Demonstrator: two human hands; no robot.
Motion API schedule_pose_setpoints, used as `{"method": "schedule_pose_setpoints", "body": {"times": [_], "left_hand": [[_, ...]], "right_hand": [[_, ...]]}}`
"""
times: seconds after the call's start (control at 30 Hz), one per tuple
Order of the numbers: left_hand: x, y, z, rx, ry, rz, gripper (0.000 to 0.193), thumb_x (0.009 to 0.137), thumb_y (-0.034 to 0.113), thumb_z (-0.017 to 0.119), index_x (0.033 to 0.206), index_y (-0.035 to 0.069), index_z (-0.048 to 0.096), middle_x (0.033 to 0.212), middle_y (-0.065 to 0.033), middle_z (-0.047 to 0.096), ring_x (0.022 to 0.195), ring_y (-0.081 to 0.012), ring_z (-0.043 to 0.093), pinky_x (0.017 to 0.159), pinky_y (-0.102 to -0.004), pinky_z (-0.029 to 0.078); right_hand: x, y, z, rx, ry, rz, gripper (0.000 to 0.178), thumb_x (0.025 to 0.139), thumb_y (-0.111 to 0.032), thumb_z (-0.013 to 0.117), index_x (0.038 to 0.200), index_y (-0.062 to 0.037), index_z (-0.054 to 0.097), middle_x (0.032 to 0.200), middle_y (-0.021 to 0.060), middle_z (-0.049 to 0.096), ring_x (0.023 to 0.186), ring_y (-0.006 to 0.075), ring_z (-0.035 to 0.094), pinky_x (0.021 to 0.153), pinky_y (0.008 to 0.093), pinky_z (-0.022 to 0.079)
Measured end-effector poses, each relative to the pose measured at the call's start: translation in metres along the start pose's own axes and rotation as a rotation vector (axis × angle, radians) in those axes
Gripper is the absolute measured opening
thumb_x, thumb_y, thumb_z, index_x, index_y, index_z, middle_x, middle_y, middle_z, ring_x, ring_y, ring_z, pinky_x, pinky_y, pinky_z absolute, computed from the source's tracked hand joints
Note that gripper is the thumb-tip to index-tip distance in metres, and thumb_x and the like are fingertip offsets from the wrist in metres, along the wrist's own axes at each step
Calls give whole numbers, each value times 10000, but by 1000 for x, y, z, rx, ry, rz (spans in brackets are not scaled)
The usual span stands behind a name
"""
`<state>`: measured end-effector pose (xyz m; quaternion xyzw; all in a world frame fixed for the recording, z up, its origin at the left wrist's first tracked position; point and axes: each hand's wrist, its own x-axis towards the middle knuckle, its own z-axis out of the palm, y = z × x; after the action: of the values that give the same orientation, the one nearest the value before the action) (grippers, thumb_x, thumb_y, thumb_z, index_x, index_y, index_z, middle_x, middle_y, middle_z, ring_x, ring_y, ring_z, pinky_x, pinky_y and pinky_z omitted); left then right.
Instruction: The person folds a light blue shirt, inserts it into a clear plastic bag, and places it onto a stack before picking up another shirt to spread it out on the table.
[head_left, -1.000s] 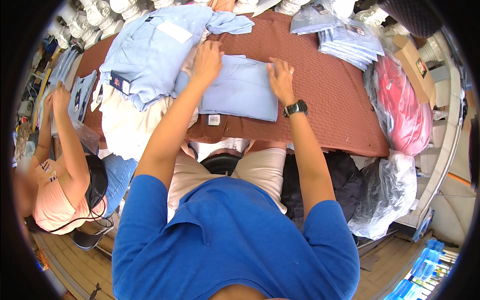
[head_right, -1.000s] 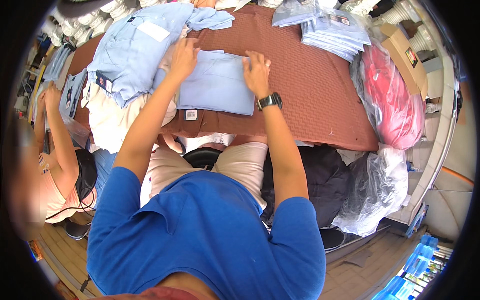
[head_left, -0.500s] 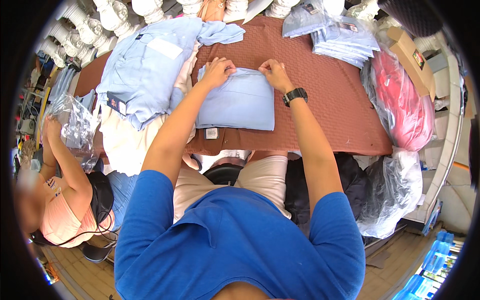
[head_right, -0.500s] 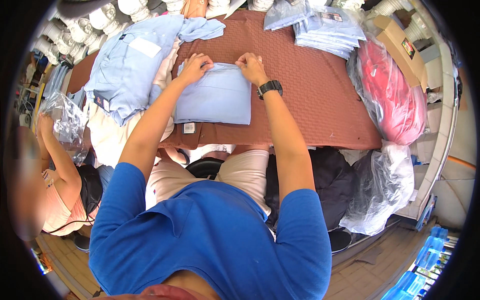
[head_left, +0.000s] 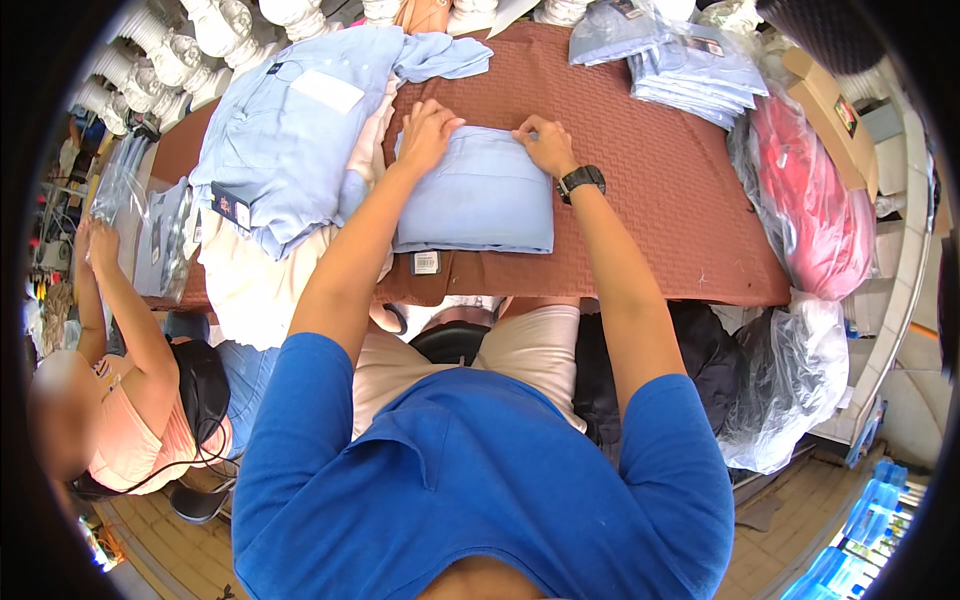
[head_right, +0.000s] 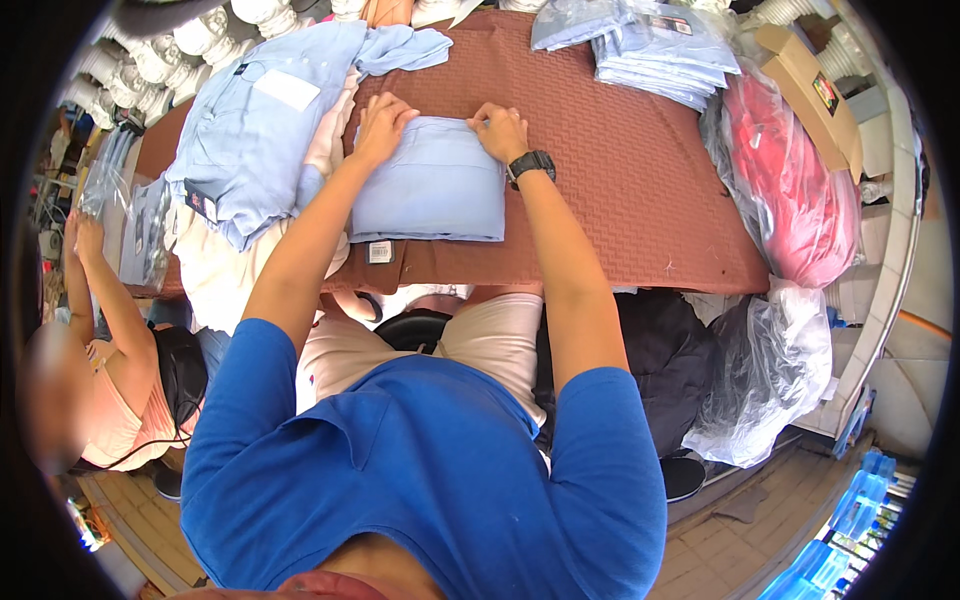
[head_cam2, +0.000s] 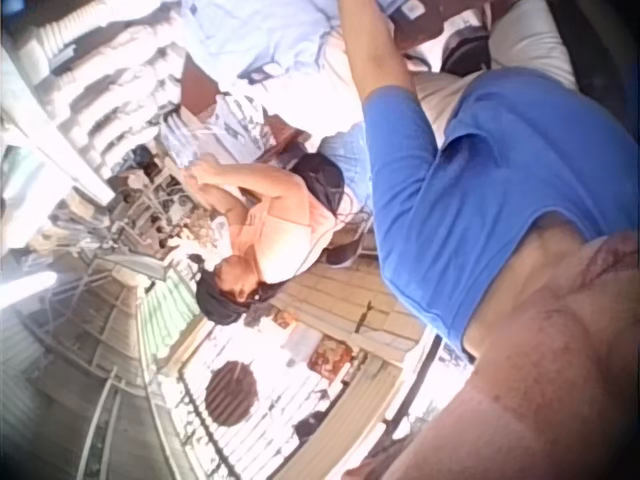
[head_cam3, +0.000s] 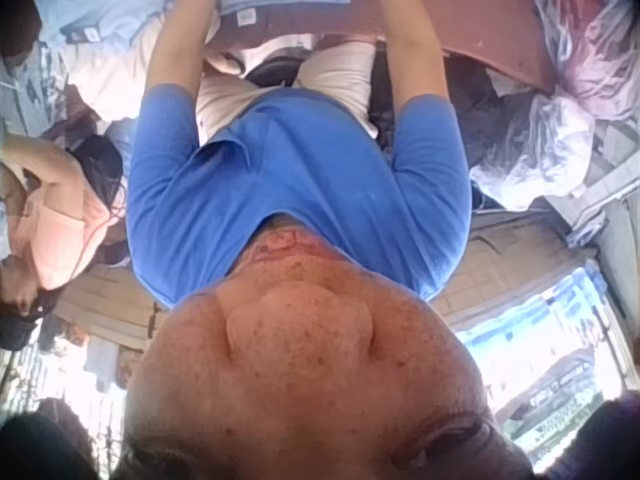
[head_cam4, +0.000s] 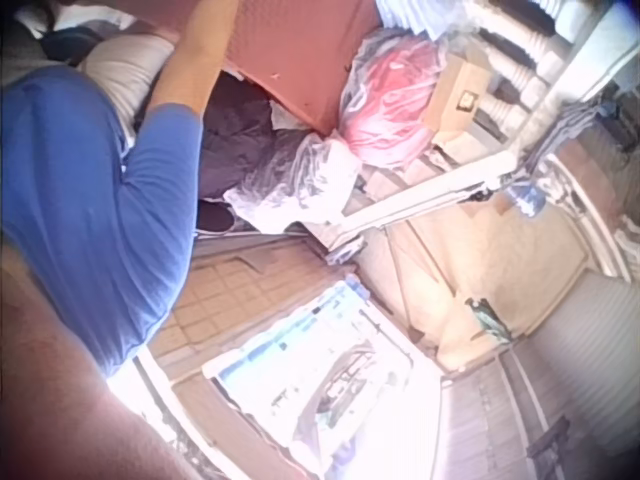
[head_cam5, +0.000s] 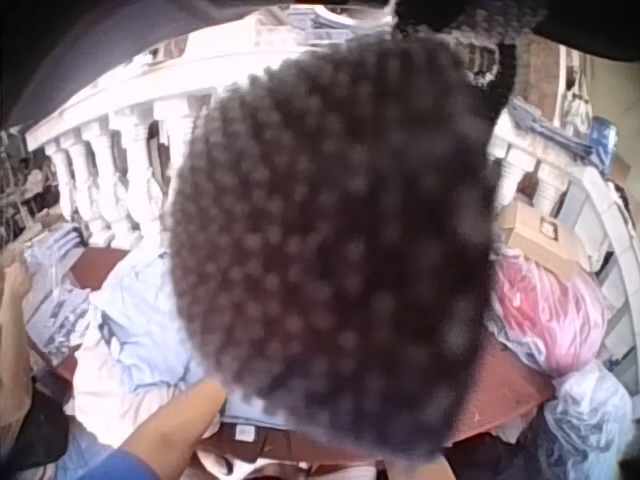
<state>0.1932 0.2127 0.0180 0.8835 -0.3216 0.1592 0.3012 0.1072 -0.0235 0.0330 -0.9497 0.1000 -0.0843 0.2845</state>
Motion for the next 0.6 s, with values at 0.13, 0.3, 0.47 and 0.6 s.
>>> {"method": "schedule_pose_setpoints", "body": {"times": [0.13,0.3,0.47,0.6], "left_hand": [[-16,-28,-36,129,195,-172,227,962,186,617,1143,48,602,1127,-184,598,1122,-386,549,945,-491,447],[-48,10,-81,57,-344,-548,397,911,215,695,1177,-28,526,1170,-284,627,1103,-453,609,933,-483,483],[-90,32,-80,-110,-231,-469,421,909,206,697,1181,-34,483,1150,-303,641,1113,-464,608,933,-477,483],[-102,17,-77,-125,-57,-493,374,907,169,701,1153,9,468,1041,-282,660,984,-470,643,828,-493,490]], "right_hand": [[-28,-25,-19,57,230,-218,252,947,-308,646,1146,-156,674,1319,54,589,1233,315,485,1025,468,382],[-81,-32,-24,6,87,-534,394,981,-310,596,1347,-164,597,1420,40,539,1334,306,435,1112,489,331],[-88,-27,6,-116,58,-552,503,995,-436,539,1429,-182,530,1497,49,491,1402,320,391,1171,537,245],[-81,-29,9,-124,17,-571,549,991,-491,525,1452,-194,510,1514,56,479,1418,323,382,1178,570,210]]}}
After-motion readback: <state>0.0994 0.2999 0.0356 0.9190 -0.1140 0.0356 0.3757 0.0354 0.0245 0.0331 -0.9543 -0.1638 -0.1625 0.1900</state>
